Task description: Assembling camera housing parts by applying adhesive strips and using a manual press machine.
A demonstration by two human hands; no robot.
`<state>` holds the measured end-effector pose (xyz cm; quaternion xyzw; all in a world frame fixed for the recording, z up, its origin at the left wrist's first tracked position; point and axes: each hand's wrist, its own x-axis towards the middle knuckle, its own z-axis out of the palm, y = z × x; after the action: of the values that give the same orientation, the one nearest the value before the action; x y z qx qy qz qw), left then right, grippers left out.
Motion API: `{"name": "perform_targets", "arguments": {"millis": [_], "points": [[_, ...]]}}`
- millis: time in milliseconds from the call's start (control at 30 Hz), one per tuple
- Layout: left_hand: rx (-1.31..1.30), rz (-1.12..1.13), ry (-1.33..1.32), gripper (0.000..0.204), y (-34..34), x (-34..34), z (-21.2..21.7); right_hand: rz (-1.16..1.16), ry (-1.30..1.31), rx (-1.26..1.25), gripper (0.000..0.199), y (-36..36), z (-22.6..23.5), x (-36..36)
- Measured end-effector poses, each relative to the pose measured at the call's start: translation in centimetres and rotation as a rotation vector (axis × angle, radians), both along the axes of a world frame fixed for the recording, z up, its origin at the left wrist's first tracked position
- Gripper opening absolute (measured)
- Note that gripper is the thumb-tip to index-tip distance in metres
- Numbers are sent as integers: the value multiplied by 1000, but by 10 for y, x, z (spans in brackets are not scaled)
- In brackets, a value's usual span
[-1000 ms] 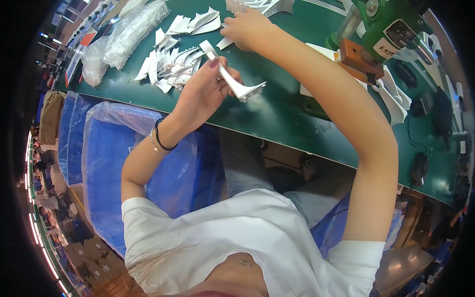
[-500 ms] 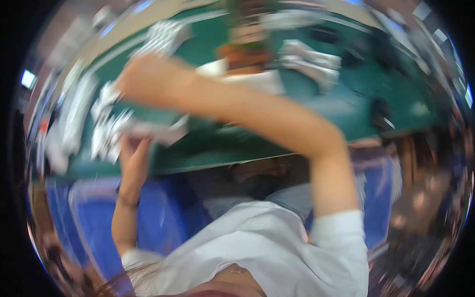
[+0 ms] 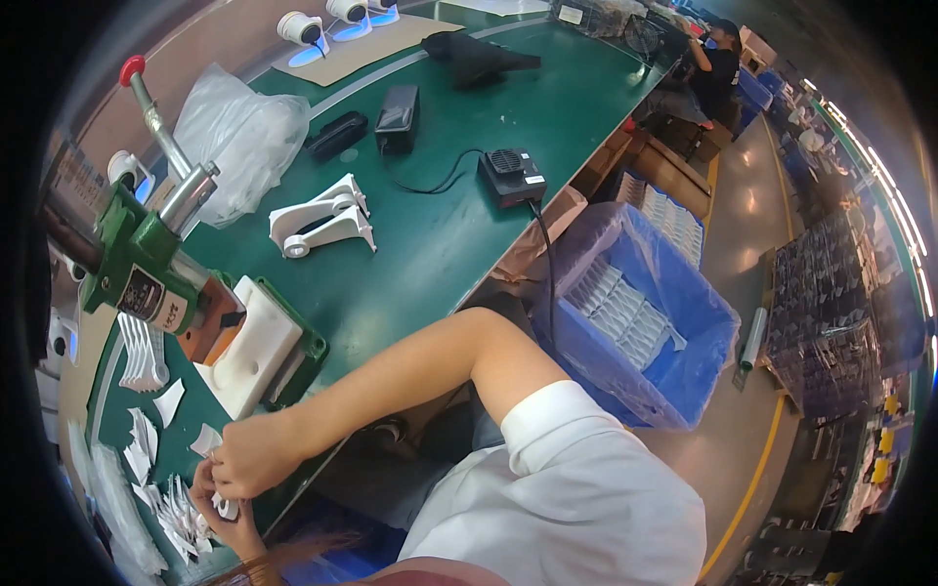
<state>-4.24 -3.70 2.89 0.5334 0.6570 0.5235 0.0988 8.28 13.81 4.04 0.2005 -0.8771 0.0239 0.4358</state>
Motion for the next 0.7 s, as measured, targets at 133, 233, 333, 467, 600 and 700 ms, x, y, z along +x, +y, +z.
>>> {"name": "perform_targets", "arguments": {"millis": [133,233,333,467,600,700], "points": [[-40,25,68,67,-1,-6,-6,-4,29,-13,18,-8,-6,5],[-124,60,39,62,-2,8,1,-50,-3,-31,20,-6,-12,4],[-182,42,55,61,-1,4,8,-65,59,-86,21,0,-10,4],[-217,89,76,65,-2,1,10,-43,103,-104,23,0,-11,1],[-226,92,225,68,-2,-10,11,-54,86,-98,23,-2,-8,6],[-291,131,37,70,-1,-6,11,-35,59,-80,23,-4,-8,9]]}}
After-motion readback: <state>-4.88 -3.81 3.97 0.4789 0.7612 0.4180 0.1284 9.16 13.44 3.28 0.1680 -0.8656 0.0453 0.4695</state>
